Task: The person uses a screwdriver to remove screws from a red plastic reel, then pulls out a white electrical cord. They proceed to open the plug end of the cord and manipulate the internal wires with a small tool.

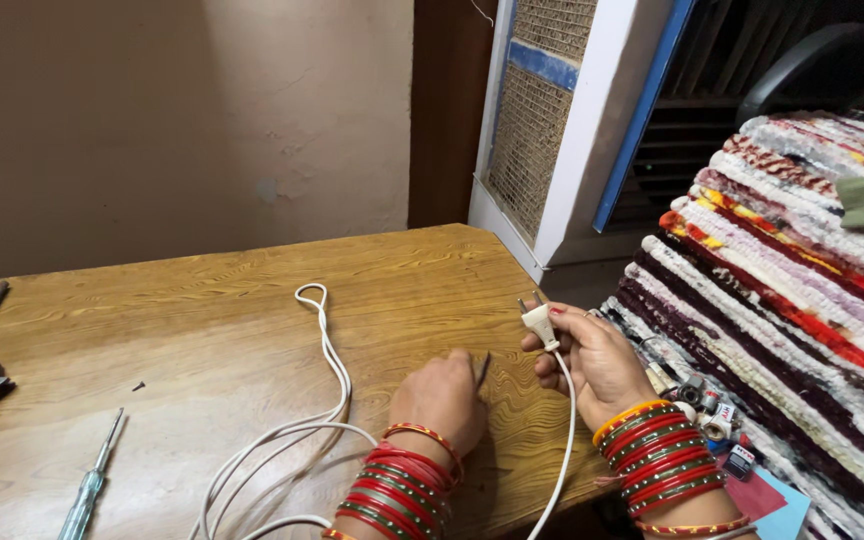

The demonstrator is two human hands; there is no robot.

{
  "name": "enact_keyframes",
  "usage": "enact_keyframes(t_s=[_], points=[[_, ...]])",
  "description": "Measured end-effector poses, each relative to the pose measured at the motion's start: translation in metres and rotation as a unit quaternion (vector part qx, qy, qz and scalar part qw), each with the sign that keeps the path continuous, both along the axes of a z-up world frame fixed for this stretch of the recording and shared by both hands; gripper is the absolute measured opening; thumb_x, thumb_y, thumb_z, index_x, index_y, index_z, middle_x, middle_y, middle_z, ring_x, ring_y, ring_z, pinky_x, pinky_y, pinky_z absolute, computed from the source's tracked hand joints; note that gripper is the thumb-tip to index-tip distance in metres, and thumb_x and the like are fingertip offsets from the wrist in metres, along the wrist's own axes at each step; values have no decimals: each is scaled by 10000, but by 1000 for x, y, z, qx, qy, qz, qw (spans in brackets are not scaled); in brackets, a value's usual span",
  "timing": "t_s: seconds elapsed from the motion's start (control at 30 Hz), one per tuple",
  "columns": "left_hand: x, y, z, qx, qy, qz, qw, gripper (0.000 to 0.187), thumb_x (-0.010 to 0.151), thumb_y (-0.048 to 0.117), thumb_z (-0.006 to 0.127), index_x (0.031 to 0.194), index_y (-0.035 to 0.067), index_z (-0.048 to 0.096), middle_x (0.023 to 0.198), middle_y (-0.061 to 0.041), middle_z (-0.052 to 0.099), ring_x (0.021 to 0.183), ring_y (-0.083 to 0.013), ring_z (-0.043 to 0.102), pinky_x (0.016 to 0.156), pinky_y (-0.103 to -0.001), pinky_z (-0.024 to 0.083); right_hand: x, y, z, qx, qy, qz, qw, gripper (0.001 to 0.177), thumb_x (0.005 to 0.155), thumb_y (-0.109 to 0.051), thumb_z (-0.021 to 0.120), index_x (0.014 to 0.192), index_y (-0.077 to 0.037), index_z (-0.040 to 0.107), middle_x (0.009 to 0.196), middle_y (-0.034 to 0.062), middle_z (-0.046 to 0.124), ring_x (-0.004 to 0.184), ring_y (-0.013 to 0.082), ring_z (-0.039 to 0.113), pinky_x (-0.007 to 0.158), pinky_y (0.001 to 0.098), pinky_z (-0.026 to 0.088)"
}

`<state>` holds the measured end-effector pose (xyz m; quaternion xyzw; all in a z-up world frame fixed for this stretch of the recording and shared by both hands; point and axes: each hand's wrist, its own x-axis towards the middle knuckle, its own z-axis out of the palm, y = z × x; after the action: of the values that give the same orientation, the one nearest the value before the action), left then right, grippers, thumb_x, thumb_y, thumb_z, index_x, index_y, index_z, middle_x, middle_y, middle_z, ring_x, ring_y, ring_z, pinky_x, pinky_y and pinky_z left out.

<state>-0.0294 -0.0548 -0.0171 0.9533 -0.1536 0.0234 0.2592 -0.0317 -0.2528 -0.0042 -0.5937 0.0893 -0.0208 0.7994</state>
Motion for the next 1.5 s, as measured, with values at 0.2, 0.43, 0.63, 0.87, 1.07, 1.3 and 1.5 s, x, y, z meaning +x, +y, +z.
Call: enact_keyframes(t_s=[0.2, 0.43, 0.63, 0.87, 1.07, 1.3, 1.5], points=[[-1, 22, 41, -139, 36, 106, 984, 275, 890, 270, 590, 1042, 56, 670, 954, -192, 727, 920, -371, 698, 851, -482, 535, -3, 1, 5, 62, 0, 7, 998, 314, 995, -202, 554, 1240, -50, 678, 866, 88, 712, 730, 143, 671, 685, 314, 575], [-13, 40, 67, -306, -22, 39, 951, 283, 860, 244, 562, 968, 64, 751, 844, -130, 770, 769, -264, 744, 734, -392, 572, 5, -2, -2, 139, 6, 10, 990, 278, 996, -234, 549, 1198, -69, 643, 862, 79, 706, 764, 176, 673, 724, 372, 589], [-25, 36, 73, -205, -77, -4, 976, 315, 827, 393, 753, 927, 94, 757, 935, -78, 738, 833, -252, 719, 745, -390, 558, 9, 0, -6, 145, 8, 12, 989, 324, 1028, -322, 532, 1220, -78, 626, 823, 57, 664, 786, 180, 643, 785, 405, 580], [-31, 34, 74, -178, -100, -13, 979, 290, 843, 397, 738, 919, 118, 761, 954, -73, 714, 896, -282, 699, 773, -422, 540, 5, 0, 3, 184, 9, 71, 980, 501, 1017, -327, 431, 1279, 37, 655, 797, 64, 623, 780, 168, 600, 811, 400, 562], [-34, 31, 75, -167, -93, -8, 982, 291, 845, 409, 723, 922, 131, 757, 954, -60, 716, 905, -277, 696, 773, -421, 542, 3, 4, 6, 169, 29, 59, 983, 495, 1000, -338, 401, 1191, 42, 655, 785, 54, 590, 766, 175, 580, 774, 401, 562], [-12, 42, 51, -126, -97, 115, 980, 261, 862, 379, 718, 917, 128, 760, 974, -88, 706, 893, -306, 699, 804, -446, 545, 10, 8, -4, 123, 18, 82, 989, 456, 1030, -338, 457, 1212, 37, 639, 854, 45, 610, 767, 161, 584, 771, 389, 563], [11, 47, 13, -31, -35, 142, 989, 178, 867, 151, 694, 1026, 73, 694, 1121, -198, 640, 978, -387, 689, 823, -481, 576, 16, 17, -8, 97, 18, 128, 987, 420, 1057, -313, 424, 1229, 20, 614, 890, 50, 631, 704, 155, 549, 722, 375, 530]])
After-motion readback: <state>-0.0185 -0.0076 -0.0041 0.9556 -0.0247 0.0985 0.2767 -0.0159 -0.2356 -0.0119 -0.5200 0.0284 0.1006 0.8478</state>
